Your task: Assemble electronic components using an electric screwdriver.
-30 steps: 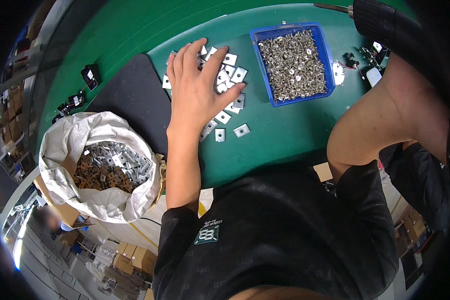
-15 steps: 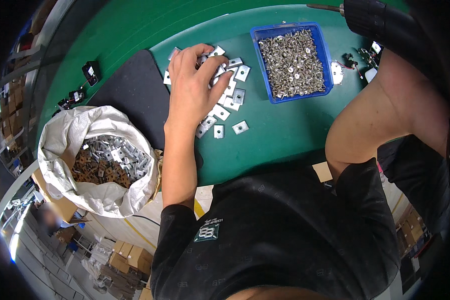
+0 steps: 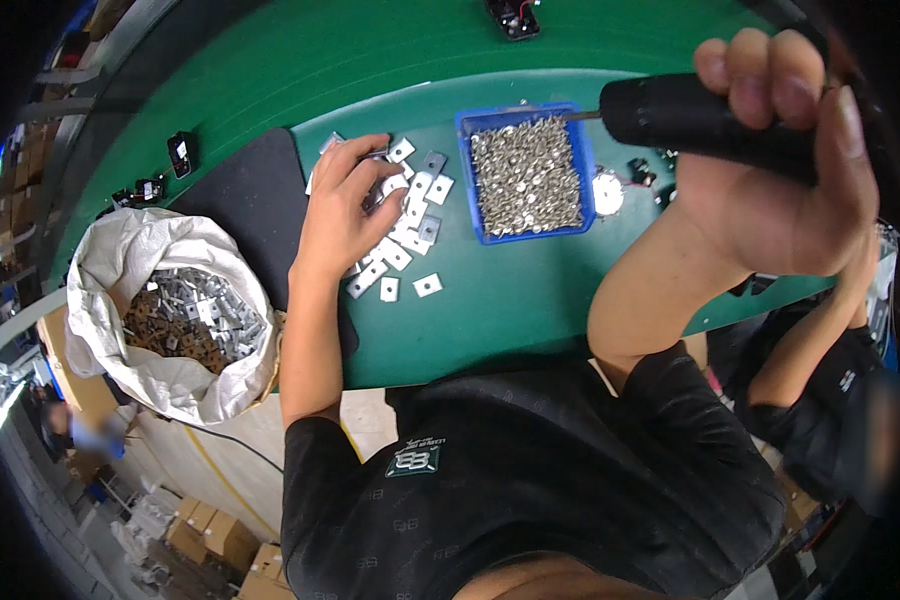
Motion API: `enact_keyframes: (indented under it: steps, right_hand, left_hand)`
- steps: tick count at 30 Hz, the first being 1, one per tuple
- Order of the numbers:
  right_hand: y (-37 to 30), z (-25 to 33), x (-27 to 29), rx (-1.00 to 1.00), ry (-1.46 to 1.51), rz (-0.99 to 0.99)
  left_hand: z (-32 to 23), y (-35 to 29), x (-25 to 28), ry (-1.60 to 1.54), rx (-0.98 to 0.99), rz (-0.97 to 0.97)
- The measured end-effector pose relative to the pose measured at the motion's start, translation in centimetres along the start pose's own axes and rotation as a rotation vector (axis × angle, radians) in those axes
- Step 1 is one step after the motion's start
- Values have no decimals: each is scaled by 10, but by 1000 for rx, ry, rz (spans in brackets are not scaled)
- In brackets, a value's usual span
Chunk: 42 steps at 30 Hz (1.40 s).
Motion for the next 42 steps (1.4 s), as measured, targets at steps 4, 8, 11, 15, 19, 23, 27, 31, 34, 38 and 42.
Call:
enact_keyframes:
  steps: [4,8,11,15,19,23,27,31,34,38,42]
  right_hand:
    - [-3,-10,-11,18,1,-56]
    - [-3,-18,-12,16,-19,-62]
    - [-6,-16,-18,19,-81,-108]
    - [-4,-7,-18,70,-200,-115]
    - [-3,7,-13,61,-223,-101]
    - [-7,11,-9,57,-246,-84]
    - [-9,13,-8,66,-236,-63]
    - [-9,8,-20,111,-228,-86]
    - [-7,8,-20,110,-287,-102]
    - [-7,13,-19,80,-319,-103]
    - [-7,14,-23,37,-253,-120]
  left_hand:
    - [-8,-2,-1,13,29,-46]
    - [-7,-4,2,31,35,-48]
    - [-6,-1,5,104,4,-54]
    - [-3,1,4,44,27,-76]
    - [-8,9,7,-187,178,-145]
    - [-15,32,15,-218,186,-259]
    - [-27,93,9,-276,200,-179]
    - [-13,157,-13,-291,209,-166]
    - [-7,182,-25,-73,102,-210]
    - [2,192,-38,-75,90,-185]
    - [12,197,-51,-65,97,-186]
Point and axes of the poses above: each hand's wrist, its own y-axis towards the middle knuckle, its own x-axis out of the back of the hand, z = x × y, the point moved 1 cm from there along y, towards the middle knuckle, and after that the axes turned 1 degree about z, right-handed, at the moved point
